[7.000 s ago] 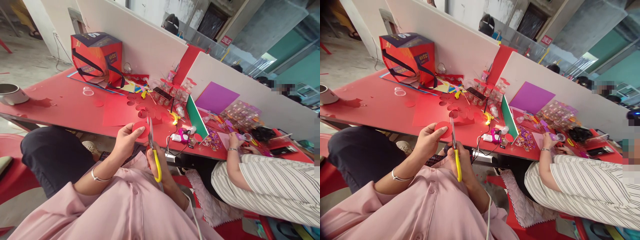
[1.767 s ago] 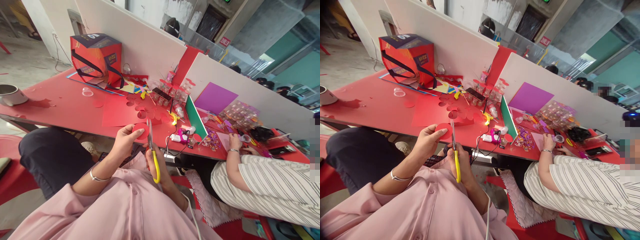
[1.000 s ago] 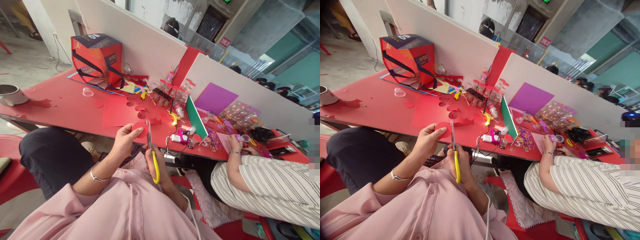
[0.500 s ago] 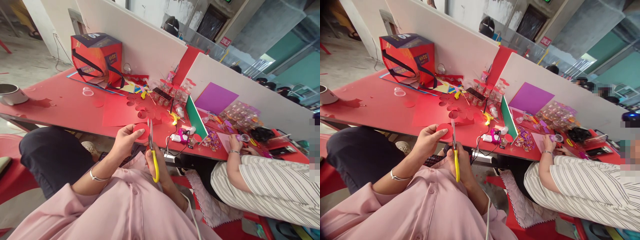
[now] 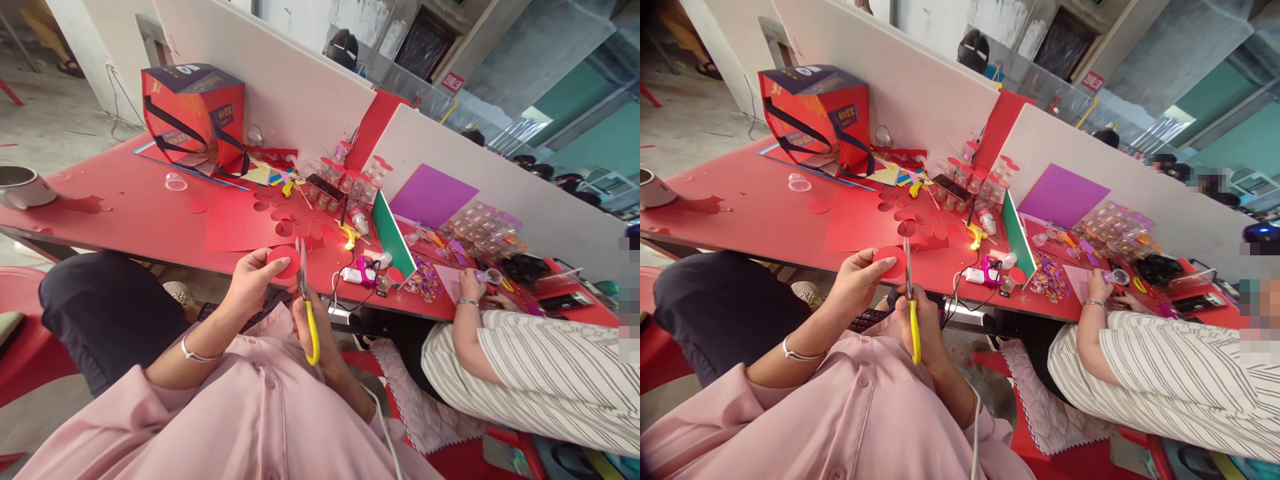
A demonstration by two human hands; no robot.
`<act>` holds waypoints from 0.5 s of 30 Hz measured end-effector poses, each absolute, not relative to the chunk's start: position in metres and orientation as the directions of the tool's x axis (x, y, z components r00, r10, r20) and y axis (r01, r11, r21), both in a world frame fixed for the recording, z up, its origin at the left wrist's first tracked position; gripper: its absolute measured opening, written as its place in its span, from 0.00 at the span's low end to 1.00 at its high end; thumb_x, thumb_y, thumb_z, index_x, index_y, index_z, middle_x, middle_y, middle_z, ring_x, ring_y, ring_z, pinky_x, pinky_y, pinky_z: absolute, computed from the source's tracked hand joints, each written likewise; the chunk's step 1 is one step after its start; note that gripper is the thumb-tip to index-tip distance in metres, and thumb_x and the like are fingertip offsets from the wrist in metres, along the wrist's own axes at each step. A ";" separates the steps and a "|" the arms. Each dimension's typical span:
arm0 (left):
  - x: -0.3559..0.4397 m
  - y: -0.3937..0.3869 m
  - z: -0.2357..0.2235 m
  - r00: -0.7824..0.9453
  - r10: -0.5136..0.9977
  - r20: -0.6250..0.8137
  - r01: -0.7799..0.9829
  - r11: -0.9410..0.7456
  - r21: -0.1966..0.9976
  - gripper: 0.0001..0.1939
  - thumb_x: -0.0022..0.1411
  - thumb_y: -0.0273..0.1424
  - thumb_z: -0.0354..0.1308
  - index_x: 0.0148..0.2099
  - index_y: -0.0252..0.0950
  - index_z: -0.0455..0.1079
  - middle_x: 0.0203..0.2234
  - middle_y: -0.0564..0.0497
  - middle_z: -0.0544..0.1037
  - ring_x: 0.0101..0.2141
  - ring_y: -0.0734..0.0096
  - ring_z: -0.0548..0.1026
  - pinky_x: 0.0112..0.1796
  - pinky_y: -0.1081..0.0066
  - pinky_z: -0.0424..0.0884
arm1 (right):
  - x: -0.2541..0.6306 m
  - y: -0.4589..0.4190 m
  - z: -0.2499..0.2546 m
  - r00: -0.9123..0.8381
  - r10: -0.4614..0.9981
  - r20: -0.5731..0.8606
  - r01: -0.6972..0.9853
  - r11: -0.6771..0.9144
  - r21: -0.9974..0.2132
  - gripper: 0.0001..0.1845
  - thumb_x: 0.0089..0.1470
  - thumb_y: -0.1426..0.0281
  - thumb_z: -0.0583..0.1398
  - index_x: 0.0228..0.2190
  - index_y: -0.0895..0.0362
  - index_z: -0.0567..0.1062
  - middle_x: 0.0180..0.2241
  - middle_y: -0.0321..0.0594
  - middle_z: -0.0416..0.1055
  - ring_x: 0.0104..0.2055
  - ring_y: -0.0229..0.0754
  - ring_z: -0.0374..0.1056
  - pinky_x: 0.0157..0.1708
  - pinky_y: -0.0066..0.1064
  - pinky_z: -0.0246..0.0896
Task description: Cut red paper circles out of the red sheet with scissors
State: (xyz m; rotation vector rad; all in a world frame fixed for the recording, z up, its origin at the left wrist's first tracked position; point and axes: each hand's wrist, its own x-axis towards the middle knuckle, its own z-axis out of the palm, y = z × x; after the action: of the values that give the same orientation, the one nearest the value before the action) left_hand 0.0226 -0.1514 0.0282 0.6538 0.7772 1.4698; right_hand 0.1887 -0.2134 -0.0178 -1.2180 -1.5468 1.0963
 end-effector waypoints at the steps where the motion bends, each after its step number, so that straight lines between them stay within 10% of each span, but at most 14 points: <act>1: 0.023 -0.151 0.028 -0.053 0.997 -0.060 -0.616 0.015 0.787 0.20 0.45 0.40 0.88 0.30 0.37 0.82 0.26 0.51 0.85 0.26 0.71 0.78 0.33 0.69 0.77 | 0.189 -0.214 -0.018 -0.153 0.983 0.100 0.228 0.134 -0.965 0.34 0.73 0.35 0.58 0.53 0.53 0.78 0.26 0.30 0.65 0.21 0.37 0.59 0.21 0.27 0.57; 15: 0.022 -0.150 0.029 -0.092 0.993 -0.071 -0.612 0.000 0.791 0.22 0.43 0.42 0.89 0.32 0.37 0.84 0.30 0.49 0.87 0.30 0.67 0.81 0.39 0.66 0.79 | 0.190 -0.215 -0.018 -0.157 0.984 0.080 0.245 0.117 -0.963 0.33 0.72 0.36 0.59 0.52 0.52 0.80 0.25 0.31 0.65 0.20 0.37 0.57 0.20 0.26 0.56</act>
State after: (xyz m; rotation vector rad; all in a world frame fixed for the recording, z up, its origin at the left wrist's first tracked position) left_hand 0.0220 -0.1498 0.0286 0.6317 0.8013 1.5016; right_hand 0.1901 -0.2147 -0.0181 -1.2447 -1.5528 1.1084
